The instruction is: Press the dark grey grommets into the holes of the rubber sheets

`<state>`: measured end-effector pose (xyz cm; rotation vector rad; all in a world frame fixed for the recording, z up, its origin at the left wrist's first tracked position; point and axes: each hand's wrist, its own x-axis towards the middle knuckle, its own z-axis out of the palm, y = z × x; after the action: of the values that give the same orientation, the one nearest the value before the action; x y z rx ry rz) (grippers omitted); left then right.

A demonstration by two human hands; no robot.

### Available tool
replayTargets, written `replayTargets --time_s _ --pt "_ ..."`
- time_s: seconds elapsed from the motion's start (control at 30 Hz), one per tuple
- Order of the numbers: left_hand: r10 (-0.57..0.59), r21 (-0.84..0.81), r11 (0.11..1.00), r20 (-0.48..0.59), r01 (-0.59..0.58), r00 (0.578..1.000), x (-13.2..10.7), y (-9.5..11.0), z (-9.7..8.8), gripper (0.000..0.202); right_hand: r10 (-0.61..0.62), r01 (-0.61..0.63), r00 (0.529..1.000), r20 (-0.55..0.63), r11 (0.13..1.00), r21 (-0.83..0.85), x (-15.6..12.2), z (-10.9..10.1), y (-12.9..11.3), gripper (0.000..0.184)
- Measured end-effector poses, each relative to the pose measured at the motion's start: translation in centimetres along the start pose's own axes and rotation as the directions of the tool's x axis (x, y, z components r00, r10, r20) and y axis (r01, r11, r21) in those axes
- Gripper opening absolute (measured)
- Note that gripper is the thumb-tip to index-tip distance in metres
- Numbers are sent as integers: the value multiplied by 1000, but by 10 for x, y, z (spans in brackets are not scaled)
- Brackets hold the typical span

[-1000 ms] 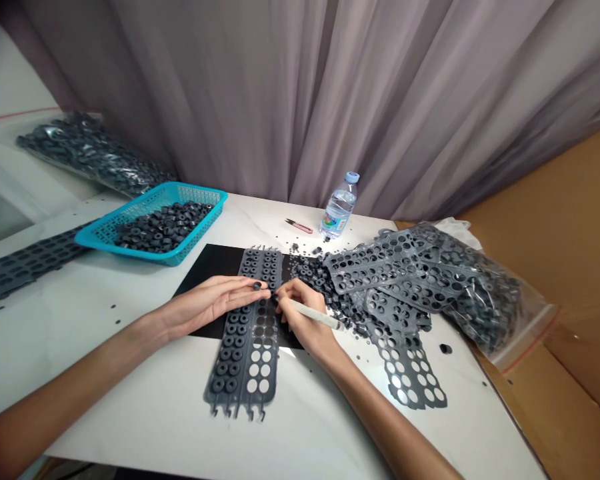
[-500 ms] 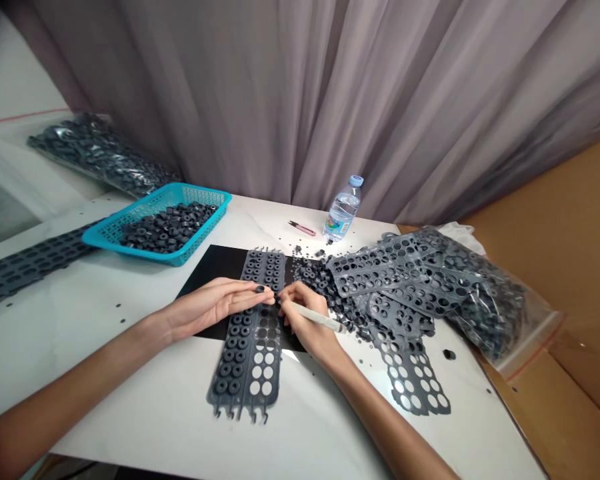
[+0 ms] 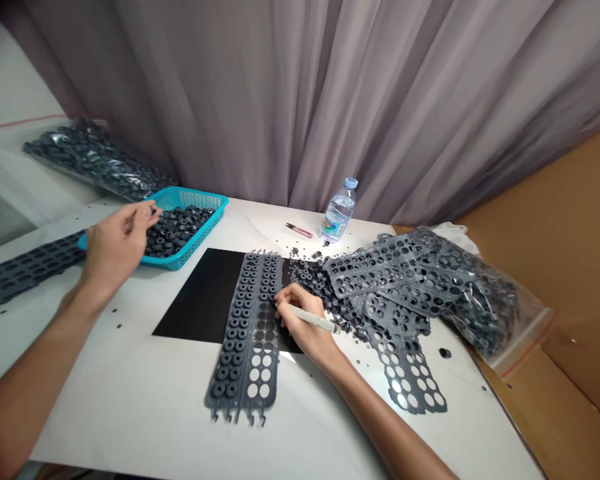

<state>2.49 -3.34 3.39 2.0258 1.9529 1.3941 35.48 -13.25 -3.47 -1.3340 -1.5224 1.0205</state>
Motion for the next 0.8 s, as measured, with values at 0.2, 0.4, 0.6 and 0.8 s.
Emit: replayTargets --time_s 0.2,0.4,0.6,0.8 --pt "100 178 977 108 -119 989 7 -26 7 43 -8 8 997 -70 1000 6 0 -1 5 9" --pt "279 240 928 57 -284 959 -21 23 25 42 12 -10 999 -40 999 52 3 -5 4 9" --pt "536 -288 844 455 -452 711 -77 88 66 21 7 -7 1000 7 999 51 4 -7 2 9" --pt "525 -399 848 541 -348 657 -97 89 83 28 8 -10 1000 23 998 64 4 -6 2 12"
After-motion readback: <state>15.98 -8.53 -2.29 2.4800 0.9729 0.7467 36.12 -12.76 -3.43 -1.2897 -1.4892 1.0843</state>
